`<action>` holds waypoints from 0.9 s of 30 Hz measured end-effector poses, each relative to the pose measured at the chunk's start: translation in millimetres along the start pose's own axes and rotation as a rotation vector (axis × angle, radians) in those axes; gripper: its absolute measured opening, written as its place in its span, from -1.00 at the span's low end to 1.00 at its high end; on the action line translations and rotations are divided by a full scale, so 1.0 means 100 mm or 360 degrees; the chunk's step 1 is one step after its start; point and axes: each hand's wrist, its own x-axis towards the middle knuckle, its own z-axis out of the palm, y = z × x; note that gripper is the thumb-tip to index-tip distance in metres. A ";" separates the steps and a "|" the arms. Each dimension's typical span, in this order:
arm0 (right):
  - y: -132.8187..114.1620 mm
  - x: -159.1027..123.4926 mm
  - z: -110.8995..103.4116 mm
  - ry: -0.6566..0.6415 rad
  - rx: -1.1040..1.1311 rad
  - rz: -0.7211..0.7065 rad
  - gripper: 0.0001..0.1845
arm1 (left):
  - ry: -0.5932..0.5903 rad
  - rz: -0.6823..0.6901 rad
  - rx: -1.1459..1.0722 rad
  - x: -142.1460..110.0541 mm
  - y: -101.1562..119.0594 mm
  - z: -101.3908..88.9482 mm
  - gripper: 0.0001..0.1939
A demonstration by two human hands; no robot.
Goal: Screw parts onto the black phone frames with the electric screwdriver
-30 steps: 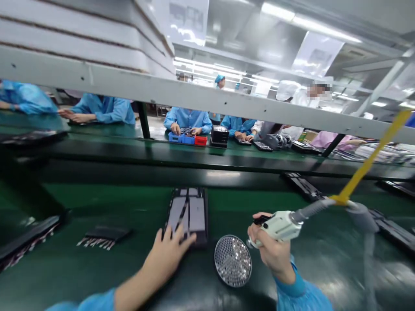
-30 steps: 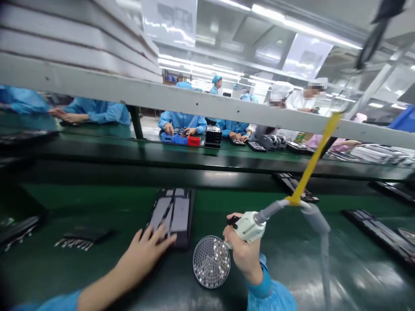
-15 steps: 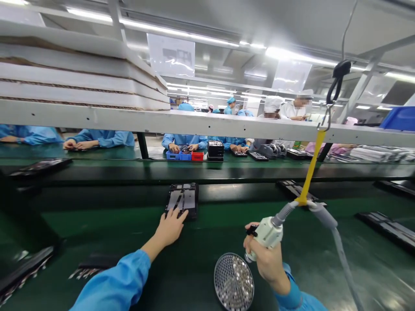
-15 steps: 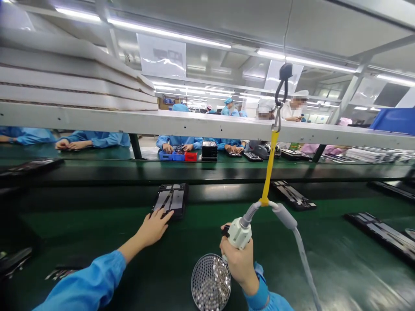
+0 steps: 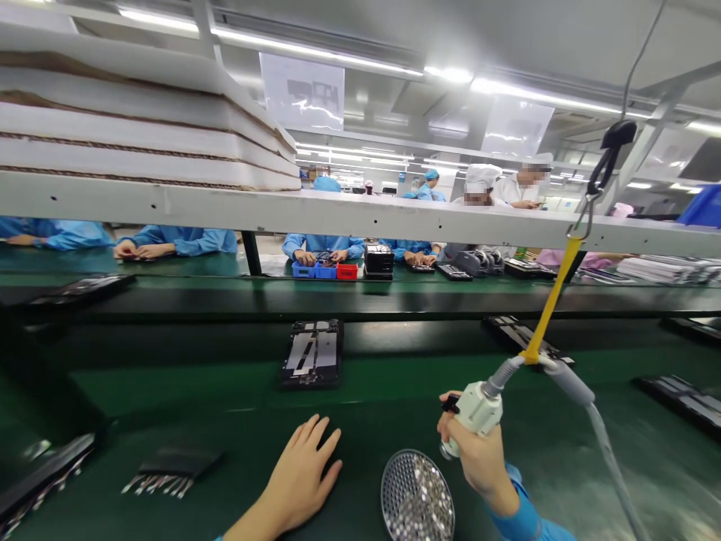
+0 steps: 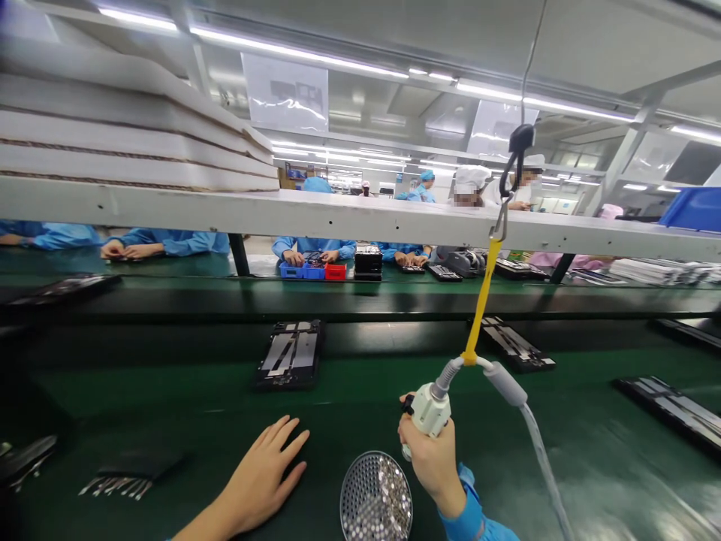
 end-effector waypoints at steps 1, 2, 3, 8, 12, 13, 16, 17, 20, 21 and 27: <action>0.02 0.00 -0.01 0.0004 -0.0004 0.0005 -0.61 | 0.0025 0.0007 0.0004 0.00 0.00 0.00 -0.58; 0.03 0.00 -0.01 -0.0006 -0.0010 0.0013 -0.60 | 0.0048 0.0012 0.0009 0.00 0.00 -0.01 -0.58; 0.05 0.00 -0.02 -0.0028 -0.0015 0.0020 -0.60 | 0.0067 0.0016 0.0017 0.01 0.00 -0.01 -0.58; 0.07 -0.02 -0.03 -0.0097 -0.0051 0.0051 -0.56 | 0.0113 0.0035 0.0043 0.00 0.02 -0.02 -0.58; 0.03 -0.08 0.03 0.0009 -0.0070 0.0043 -0.54 | 0.0123 0.0051 0.0065 -0.02 0.02 0.01 -0.58; 0.02 -0.08 0.05 0.0024 -0.0065 0.0035 -0.53 | 0.0124 0.0056 0.0069 -0.02 0.02 0.01 -0.58; 0.01 -0.08 0.04 -0.0006 -0.0072 0.0003 -0.52 | 0.0130 0.0070 0.0077 0.00 0.02 -0.01 -0.57; 0.01 -0.07 0.03 -0.0026 -0.0079 -0.0007 -0.53 | 0.0129 0.0079 0.0077 0.01 0.02 -0.03 -0.57; -0.04 -0.06 -0.03 -0.0048 -0.0106 -0.0004 -0.57 | 0.0070 0.0081 0.0023 0.06 0.08 -0.15 -0.58; -0.07 -0.07 -0.04 -0.0043 -0.0115 0.0000 -0.59 | 0.0027 0.0064 -0.0019 0.07 0.11 -0.19 -0.59; -0.25 -0.07 0.00 -0.0051 -0.0093 -0.0080 -0.73 | -0.0233 -0.0097 -0.0322 0.11 0.17 -0.20 -0.54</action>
